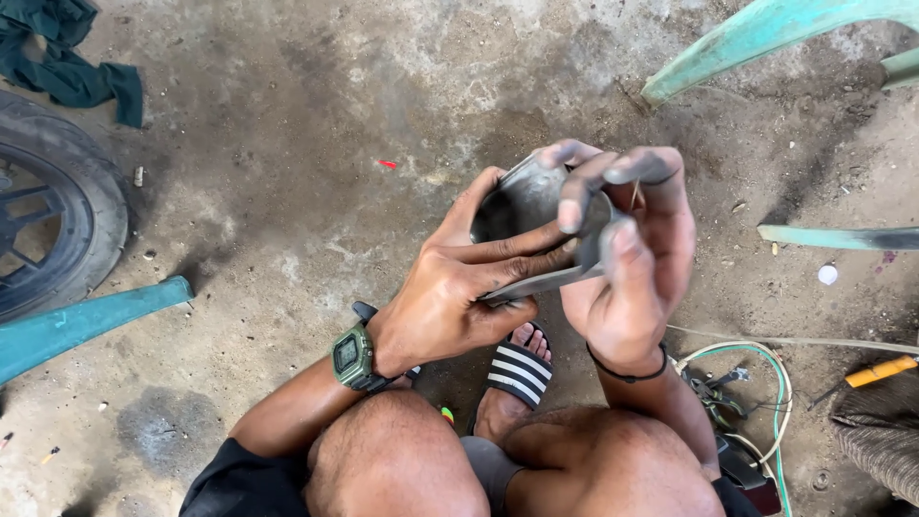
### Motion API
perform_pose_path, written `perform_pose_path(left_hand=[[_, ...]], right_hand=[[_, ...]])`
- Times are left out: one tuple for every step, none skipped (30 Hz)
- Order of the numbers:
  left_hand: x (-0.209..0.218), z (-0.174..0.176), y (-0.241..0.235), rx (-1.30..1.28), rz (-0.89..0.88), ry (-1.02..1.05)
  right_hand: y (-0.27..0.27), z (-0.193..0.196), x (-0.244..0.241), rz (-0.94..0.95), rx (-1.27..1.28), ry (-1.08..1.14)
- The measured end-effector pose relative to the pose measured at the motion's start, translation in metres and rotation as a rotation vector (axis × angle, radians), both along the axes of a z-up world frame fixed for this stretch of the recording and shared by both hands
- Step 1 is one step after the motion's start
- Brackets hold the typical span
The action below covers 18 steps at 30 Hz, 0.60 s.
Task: The person holds a curved metal part and rubs its edges and surfaces with a small abrasive block. They rotate the part to work on different sides and then switch to a second, smaller metal piece, continuing to rub its edges and surfaces with the same block.
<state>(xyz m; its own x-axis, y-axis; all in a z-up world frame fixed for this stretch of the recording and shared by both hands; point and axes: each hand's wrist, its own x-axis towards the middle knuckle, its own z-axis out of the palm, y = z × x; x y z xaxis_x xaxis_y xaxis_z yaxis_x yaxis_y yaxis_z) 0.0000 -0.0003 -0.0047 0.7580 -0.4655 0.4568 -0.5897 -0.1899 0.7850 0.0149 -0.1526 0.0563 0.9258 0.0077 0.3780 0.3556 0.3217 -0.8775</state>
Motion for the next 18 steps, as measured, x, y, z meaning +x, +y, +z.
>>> perform_pose_path(left_hand=[[-0.001,0.000,0.001,0.000,0.000,0.001],[-0.001,-0.001,0.001,0.033,-0.004,-0.003],[-0.001,-0.001,0.002,0.068,-0.010,-0.008],[0.000,-0.002,0.001,0.068,-0.012,-0.009],[0.000,-0.003,0.001,0.049,-0.006,-0.025],[0.000,-0.003,0.000,0.029,0.000,-0.041],[0.000,-0.001,0.000,0.028,-0.001,-0.041],[0.000,0.001,0.000,-0.004,-0.001,-0.008],[0.000,0.003,-0.001,-0.037,0.002,0.024],[0.000,0.003,-0.001,-0.039,0.002,0.025],[0.000,0.003,-0.001,-0.032,0.000,0.021],[0.000,0.003,-0.001,-0.026,-0.001,0.017],[0.000,0.002,-0.001,-0.026,-0.001,0.017],[0.000,0.002,-0.001,0.003,-0.013,0.014],[0.000,0.002,-0.001,0.033,-0.026,0.011],[0.000,0.001,-0.001,0.035,-0.025,0.011],[0.000,0.000,-0.001,0.055,-0.017,-0.010],[0.000,-0.001,-0.002,0.075,-0.009,-0.030]], right_hand=[[-0.001,0.001,0.000,0.000,0.000,0.001],[-0.003,0.002,0.001,0.027,0.078,0.079],[-0.005,0.003,0.001,0.051,0.157,0.155],[-0.006,0.003,0.001,0.050,0.157,0.154],[-0.008,0.001,0.002,0.068,0.124,0.132],[-0.009,0.000,0.002,0.086,0.092,0.109],[-0.011,-0.003,0.002,0.084,0.091,0.110],[-0.012,-0.007,0.002,0.096,0.078,0.064],[-0.013,-0.011,0.003,0.109,0.063,0.019],[-0.015,-0.012,0.003,0.110,0.062,0.019],[-0.017,-0.013,0.002,0.120,0.058,0.024],[-0.019,-0.014,0.002,0.130,0.053,0.030],[-0.018,-0.012,0.002,0.131,0.053,0.030],[-0.017,-0.010,0.002,0.121,0.051,0.027],[-0.016,-0.008,0.002,0.112,0.051,0.024],[-0.014,-0.004,0.002,0.112,0.052,0.024],[-0.012,0.000,0.002,0.084,0.060,0.061],[-0.011,0.005,0.002,0.057,0.068,0.099]])
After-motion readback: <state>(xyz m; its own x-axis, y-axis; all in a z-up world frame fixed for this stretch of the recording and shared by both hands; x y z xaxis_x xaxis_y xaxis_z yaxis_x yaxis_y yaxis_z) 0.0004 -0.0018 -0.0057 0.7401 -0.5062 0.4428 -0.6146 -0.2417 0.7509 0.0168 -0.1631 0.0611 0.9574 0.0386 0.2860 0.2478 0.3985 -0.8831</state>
